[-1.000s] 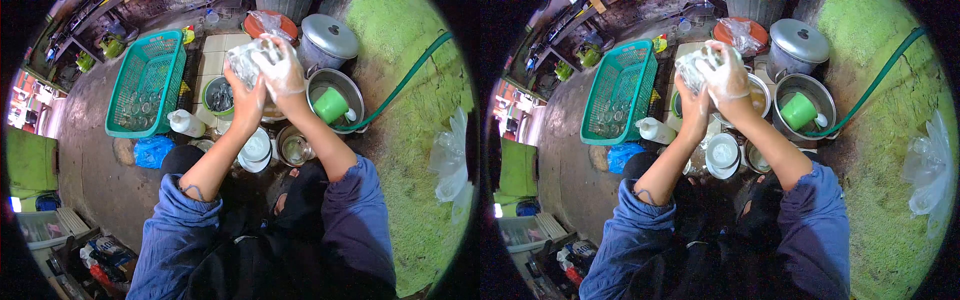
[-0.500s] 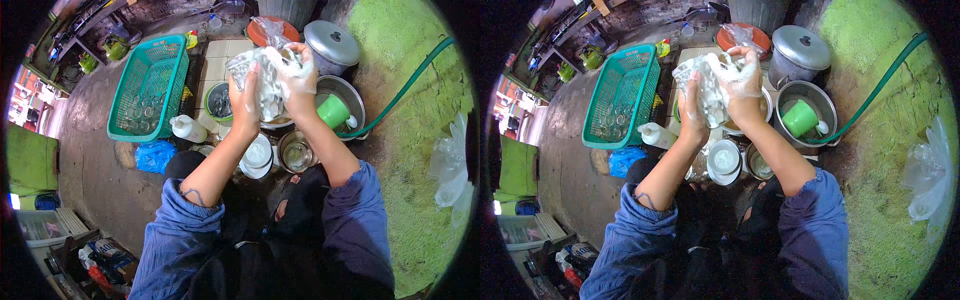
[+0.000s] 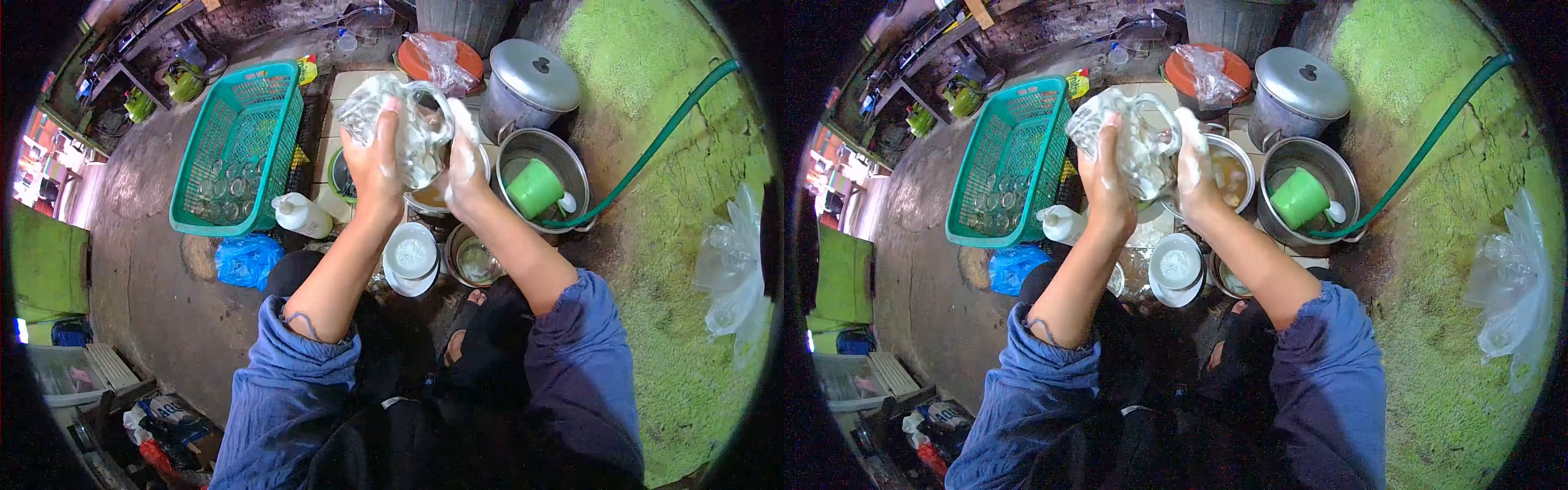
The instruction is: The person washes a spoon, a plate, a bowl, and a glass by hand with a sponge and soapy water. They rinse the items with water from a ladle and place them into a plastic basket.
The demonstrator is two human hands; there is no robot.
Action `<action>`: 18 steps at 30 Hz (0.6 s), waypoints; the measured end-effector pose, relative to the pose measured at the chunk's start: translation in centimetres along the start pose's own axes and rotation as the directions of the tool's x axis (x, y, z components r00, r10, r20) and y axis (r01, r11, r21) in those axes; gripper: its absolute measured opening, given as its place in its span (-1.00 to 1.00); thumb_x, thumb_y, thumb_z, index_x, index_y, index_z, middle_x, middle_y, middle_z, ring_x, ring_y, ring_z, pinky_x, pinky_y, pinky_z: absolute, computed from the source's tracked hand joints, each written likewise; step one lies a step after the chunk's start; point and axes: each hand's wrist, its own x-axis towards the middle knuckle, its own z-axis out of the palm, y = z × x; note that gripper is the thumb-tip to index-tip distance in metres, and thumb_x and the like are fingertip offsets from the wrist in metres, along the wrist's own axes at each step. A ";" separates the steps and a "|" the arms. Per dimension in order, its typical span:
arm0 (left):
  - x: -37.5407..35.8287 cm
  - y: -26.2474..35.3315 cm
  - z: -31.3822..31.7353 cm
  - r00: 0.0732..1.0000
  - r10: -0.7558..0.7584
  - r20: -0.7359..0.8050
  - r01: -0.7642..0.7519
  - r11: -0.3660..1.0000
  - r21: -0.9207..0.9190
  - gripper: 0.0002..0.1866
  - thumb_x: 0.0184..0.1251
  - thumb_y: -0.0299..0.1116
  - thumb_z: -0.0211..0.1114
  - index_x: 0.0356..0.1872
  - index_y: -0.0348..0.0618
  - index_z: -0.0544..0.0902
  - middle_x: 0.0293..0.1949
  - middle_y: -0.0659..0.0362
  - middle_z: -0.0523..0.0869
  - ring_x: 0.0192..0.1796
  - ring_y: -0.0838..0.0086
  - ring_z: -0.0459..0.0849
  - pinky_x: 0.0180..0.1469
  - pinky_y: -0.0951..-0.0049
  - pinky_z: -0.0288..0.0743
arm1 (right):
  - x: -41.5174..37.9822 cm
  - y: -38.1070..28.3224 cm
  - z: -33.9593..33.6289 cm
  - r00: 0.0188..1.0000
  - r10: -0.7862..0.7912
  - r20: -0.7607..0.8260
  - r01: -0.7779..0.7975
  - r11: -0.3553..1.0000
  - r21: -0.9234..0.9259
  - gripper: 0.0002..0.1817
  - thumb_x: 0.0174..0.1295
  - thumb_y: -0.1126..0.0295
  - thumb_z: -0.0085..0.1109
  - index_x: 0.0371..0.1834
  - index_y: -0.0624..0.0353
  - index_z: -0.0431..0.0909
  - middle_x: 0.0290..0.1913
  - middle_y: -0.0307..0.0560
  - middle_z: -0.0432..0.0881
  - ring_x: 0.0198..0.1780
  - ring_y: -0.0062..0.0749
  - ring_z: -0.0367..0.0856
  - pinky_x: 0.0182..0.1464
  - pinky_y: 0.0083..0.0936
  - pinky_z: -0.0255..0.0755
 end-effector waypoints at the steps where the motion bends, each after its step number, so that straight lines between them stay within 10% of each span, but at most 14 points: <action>1: -0.1 0.0 0.1 0.992 0.128 0.002 -0.127 0.982 0.137 -0.49 0.17 -0.27 0.38 0.05 -0.24 0.38 -0.06 0.12 0.56 -0.05 0.45 0.55 0.04 0.42 0.43 | -0.3 -0.6 0.5 1.000 0.001 0.000 -0.001 1.000 -0.001 -0.62 0.47 0.19 -0.31 0.21 0.11 0.29 0.13 -0.10 0.43 0.16 -0.31 0.42 0.22 -0.42 0.29; 3: -0.4 -0.2 0.3 0.932 0.359 0.053 -0.353 0.863 0.362 -0.32 0.00 -0.32 0.48 0.11 -0.26 0.29 -0.03 0.07 0.51 -0.02 0.41 0.54 0.07 0.39 0.42 | -1.0 -1.8 1.3 0.855 0.517 -0.040 -0.488 0.828 0.278 -0.60 0.47 0.14 -0.34 0.22 0.07 0.29 0.16 -0.14 0.44 0.16 -0.29 0.47 0.20 -0.30 0.38; 4: -0.6 -0.4 0.5 0.884 0.457 0.097 -0.449 0.773 0.447 -0.21 -0.13 -0.35 0.55 0.13 -0.26 0.25 -0.01 0.05 0.47 0.01 0.38 0.52 0.10 0.36 0.40 | -0.2 0.1 -0.8 0.844 0.536 0.032 -0.521 0.802 0.292 -0.60 0.44 0.10 -0.19 0.18 0.08 0.35 0.13 -0.11 0.50 0.10 -0.31 0.53 0.12 -0.23 0.48; 10: -1.0 -0.1 0.4 0.625 0.627 0.465 -0.771 0.405 0.491 -0.03 -0.22 -0.28 0.60 0.22 -0.30 0.14 0.05 0.03 0.38 0.08 0.33 0.45 0.18 0.33 0.34 | 1.2 -0.5 -4.6 0.939 0.335 0.072 -0.336 0.942 0.010 -0.69 0.23 0.29 0.18 -0.02 0.18 0.46 -0.10 -0.16 0.59 -0.09 -0.41 0.60 -0.08 -0.40 0.53; 16: 1.5 2.2 -1.6 0.745 0.633 0.210 -0.650 0.619 0.441 -0.14 -0.20 -0.30 0.61 0.13 -0.31 0.25 -0.02 0.05 0.50 0.01 0.35 0.53 0.11 0.36 0.41 | 1.4 -10.0 -6.8 0.971 -0.117 0.206 0.186 0.914 -0.360 -0.74 0.24 0.45 0.01 0.00 0.19 0.42 -0.15 -0.07 0.58 -0.13 -0.43 0.60 -0.11 -0.49 0.49; 18: 2.0 4.2 -2.0 0.784 0.613 0.100 -0.596 0.696 0.401 -0.24 -0.13 -0.34 0.59 0.07 -0.28 0.28 -0.04 0.08 0.52 -0.01 0.39 0.53 0.10 0.38 0.42 | 0.8 -14.6 -12.1 0.945 -0.320 -0.062 0.249 0.832 -0.495 -0.76 0.30 0.37 0.02 -0.02 0.18 0.49 -0.13 -0.10 0.57 -0.09 -0.44 0.57 -0.01 -0.52 0.46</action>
